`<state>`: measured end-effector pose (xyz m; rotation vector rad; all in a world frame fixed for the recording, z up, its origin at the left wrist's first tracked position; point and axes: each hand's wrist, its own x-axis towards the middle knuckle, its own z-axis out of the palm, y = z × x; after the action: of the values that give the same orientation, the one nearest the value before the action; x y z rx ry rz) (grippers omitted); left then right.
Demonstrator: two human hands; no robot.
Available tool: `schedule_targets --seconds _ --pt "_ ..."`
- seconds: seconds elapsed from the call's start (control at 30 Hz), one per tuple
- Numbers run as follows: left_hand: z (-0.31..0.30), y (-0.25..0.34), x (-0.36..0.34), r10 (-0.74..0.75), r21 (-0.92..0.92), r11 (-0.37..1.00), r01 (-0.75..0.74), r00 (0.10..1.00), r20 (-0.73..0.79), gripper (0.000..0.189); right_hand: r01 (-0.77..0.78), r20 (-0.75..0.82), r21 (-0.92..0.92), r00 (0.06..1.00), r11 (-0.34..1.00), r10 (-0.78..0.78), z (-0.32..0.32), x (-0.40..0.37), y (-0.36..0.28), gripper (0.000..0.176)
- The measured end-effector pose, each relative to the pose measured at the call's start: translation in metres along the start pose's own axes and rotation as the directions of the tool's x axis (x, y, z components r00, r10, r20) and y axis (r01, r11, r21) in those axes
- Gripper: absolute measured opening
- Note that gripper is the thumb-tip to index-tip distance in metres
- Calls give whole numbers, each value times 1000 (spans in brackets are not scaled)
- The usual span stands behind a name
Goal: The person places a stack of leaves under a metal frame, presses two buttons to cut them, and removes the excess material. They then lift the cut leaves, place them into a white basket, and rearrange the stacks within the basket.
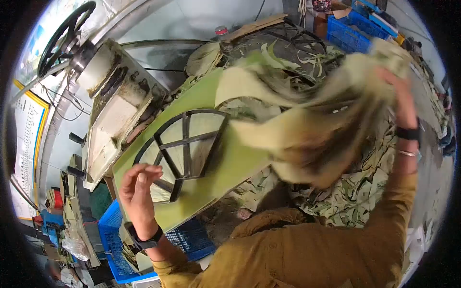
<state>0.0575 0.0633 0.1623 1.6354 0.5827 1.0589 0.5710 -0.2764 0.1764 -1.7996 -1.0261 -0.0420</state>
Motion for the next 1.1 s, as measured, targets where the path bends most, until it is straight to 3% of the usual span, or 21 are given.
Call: schedule_targets --seconds 0.03,0.1,0.13,0.2,0.27,0.33,0.37,0.4,0.47,0.5,0.53,0.57,0.63,0.7,0.73,0.77,0.8,0.83,0.87,1.0,1.1 --pt "-3 -17 -6 -63 -16 998 61 993 -95 21 -20 -210 -156 978 988 -13 -50 -15 20 43" --pt "-5 -43 -20 -129 -25 992 127 971 -201 15 -297 -437 85 847 951 303 -146 -39 53 43" --pt "-4 -52 -26 -126 31 989 144 938 -322 15 -297 -424 94 851 950 308 -170 -48 47 43" --pt "-1 -67 -35 -105 98 981 167 886 -452 16 -370 -629 -362 774 855 69 -212 -69 29 41" --pt "-1 -79 -44 29 274 949 156 822 -569 20 -472 -670 -695 699 542 -250 -240 -82 26 47" --pt "-2 -88 -50 45 301 936 179 791 -610 26 -139 -542 -762 670 632 -507 -266 -76 65 46" --pt "-3 -89 -54 80 424 877 226 802 -592 30 -336 -449 -893 730 301 -516 -262 -86 68 48" --pt "-5 -92 -59 109 536 801 269 814 -571 35 -300 -300 -949 756 100 -582 -256 -79 79 54" --pt "-9 -99 -67 161 691 671 268 858 -488 51 -311 -210 -879 932 -360 -294 -267 -81 150 65" --pt "-9 -96 -70 187 777 574 259 883 -431 54 -218 -184 -924 974 -315 -135 -276 -80 199 67" --pt "-9 -94 -73 202 850 468 244 906 -371 57 -180 -180 -984 980 -11 90 -290 -78 258 69" --pt "-13 -102 -77 177 833 490 255 907 -382 62 -265 -142 -891 934 369 327 -295 -72 310 72" --pt "-10 -87 -78 117 868 438 232 943 -311 53 -394 81 -521 860 757 504 -240 -41 355 78" --pt "-21 -87 -83 64 896 392 207 966 -252 47 -7 116 -821 977 570 179 -84 10 311 68" --pt "-25 -90 -83 62 927 351 131 985 -162 39 17 202 -445 976 896 81 21 24 199 53" --pt "-29 -92 -81 59 949 312 50 996 -72 32 -116 334 -311 916 943 223 105 39 88 39" --pt "-29 -93 -79 63 947 317 53 995 -77 32 -21 545 -218 827 976 140 158 43 15 31" --pt "-32 -93 -77 73 953 302 5 997 -29 29 372 650 -87 724 924 -231 253 39 -53 29" --pt "-31 -93 -75 81 959 280 -47 996 25 26 651 555 -29 642 758 -530 300 32 -61 29" --pt "-40 -101 -73 115 946 313 -78 992 44 28 767 591 25 506 641 -628 419 24 -116 33" --pt "-41 -93 -78 47 944 325 -57 998 44 28 606 845 -14 432 795 -315 443 19 -125 35"
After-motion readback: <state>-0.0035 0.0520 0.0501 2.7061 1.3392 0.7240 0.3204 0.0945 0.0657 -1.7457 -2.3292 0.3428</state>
